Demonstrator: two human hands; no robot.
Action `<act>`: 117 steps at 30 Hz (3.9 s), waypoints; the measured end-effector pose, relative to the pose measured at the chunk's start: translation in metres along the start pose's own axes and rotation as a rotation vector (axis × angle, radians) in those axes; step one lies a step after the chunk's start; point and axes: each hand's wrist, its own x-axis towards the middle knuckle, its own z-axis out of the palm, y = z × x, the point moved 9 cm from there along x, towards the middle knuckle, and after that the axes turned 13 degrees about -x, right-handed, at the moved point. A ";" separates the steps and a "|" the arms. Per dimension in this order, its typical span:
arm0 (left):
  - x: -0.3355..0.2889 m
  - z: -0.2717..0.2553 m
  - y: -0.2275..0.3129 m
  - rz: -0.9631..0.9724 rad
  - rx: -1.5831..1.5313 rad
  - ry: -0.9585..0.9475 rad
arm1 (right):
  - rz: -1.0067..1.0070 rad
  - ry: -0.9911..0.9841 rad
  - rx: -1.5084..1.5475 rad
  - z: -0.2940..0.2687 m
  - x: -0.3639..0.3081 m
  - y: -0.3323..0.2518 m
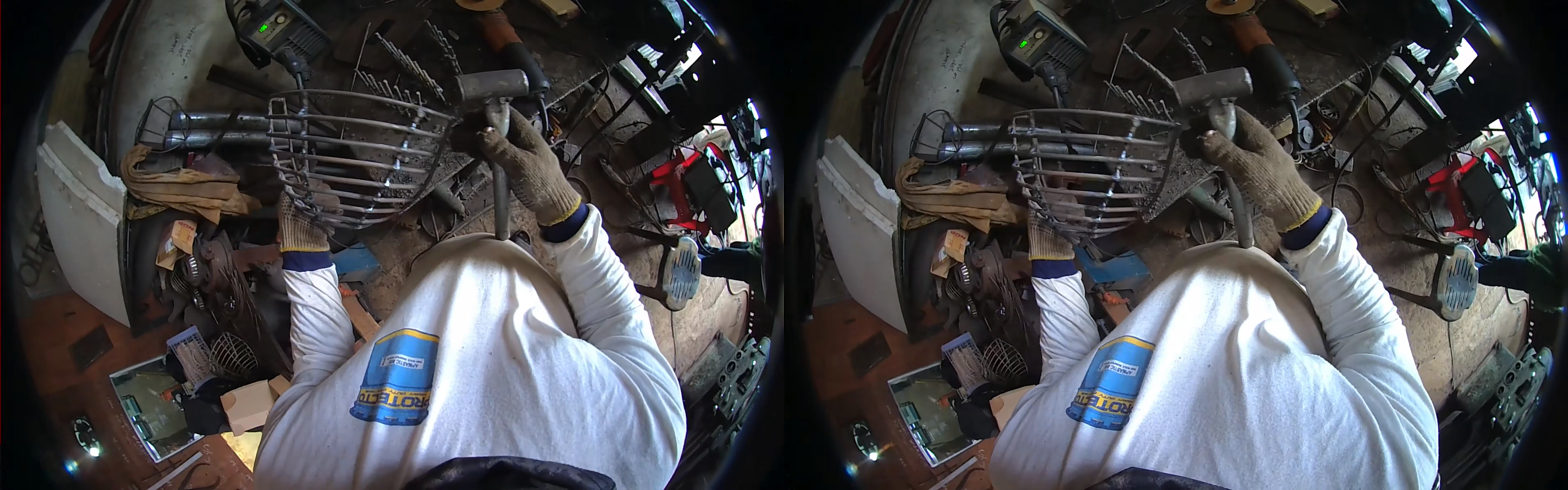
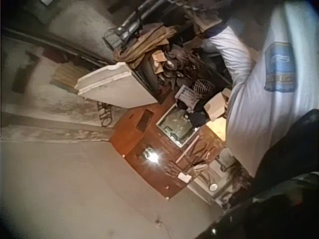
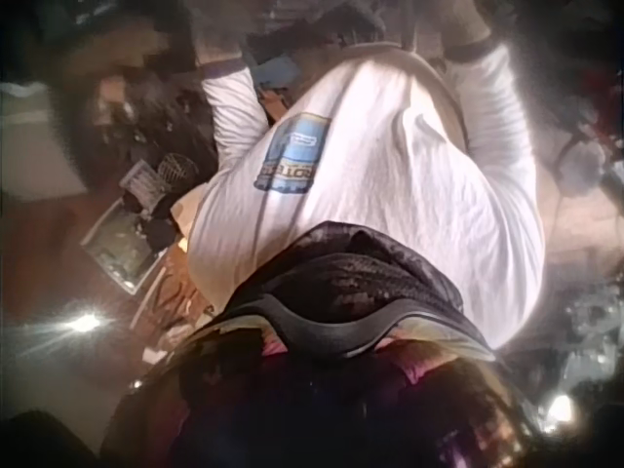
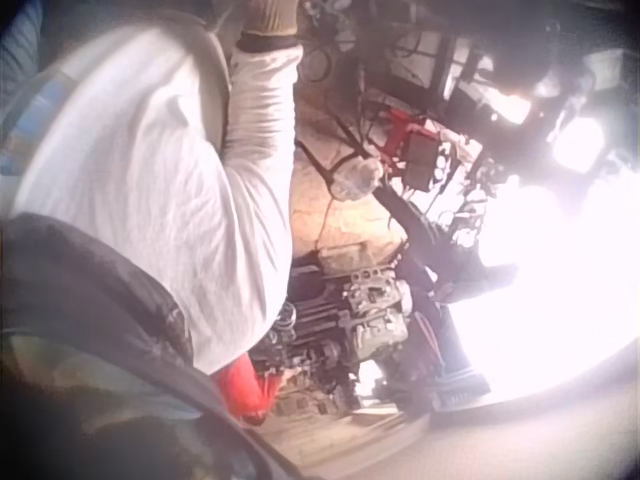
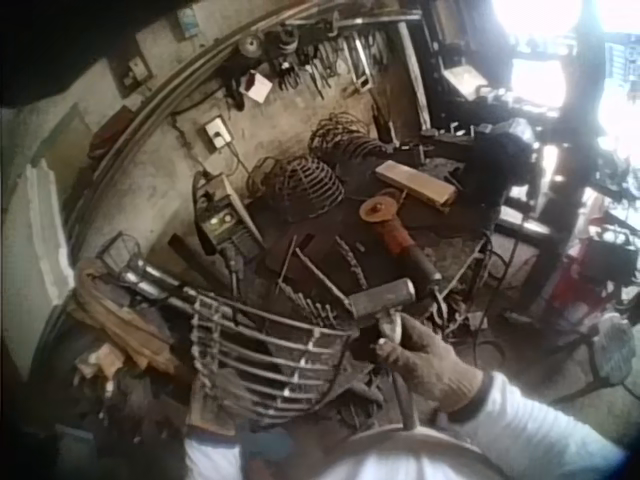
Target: The person uses a hammer to straighten the metal bars of a hemispherical cage on a workbench.
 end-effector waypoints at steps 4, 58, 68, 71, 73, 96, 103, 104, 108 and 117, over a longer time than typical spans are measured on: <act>0.002 -0.008 -0.014 -0.066 -0.065 -0.006 | -0.001 -0.034 0.092 0.004 0.005 0.012; 0.067 0.205 -0.070 0.495 2.813 0.252 | -0.063 -0.021 -1.119 0.001 0.007 0.042; 0.084 0.167 -0.093 0.282 3.033 0.274 | -0.526 0.036 -1.014 0.019 -0.030 -0.006; 0.082 0.164 -0.110 0.371 3.197 0.017 | -0.684 0.033 -1.154 0.033 -0.039 -0.035; 0.082 0.174 -0.118 0.396 3.133 0.029 | -0.656 0.030 -1.210 0.037 -0.039 -0.036; 0.073 0.198 -0.127 0.550 3.061 -0.034 | -0.617 0.208 -1.179 0.019 -0.057 -0.066; 0.072 0.201 -0.135 0.598 3.053 -0.039 | -0.969 0.245 -1.086 0.033 -0.090 -0.105; 0.072 0.202 -0.136 0.622 3.029 -0.062 | -0.942 0.254 -1.079 0.033 -0.083 -0.091; 0.069 0.193 -0.139 0.586 3.282 -0.084 | -0.553 0.100 -1.310 0.028 -0.060 -0.058; 0.066 0.196 -0.090 0.390 2.714 0.108 | -0.340 0.140 -0.816 -0.007 -0.048 -0.041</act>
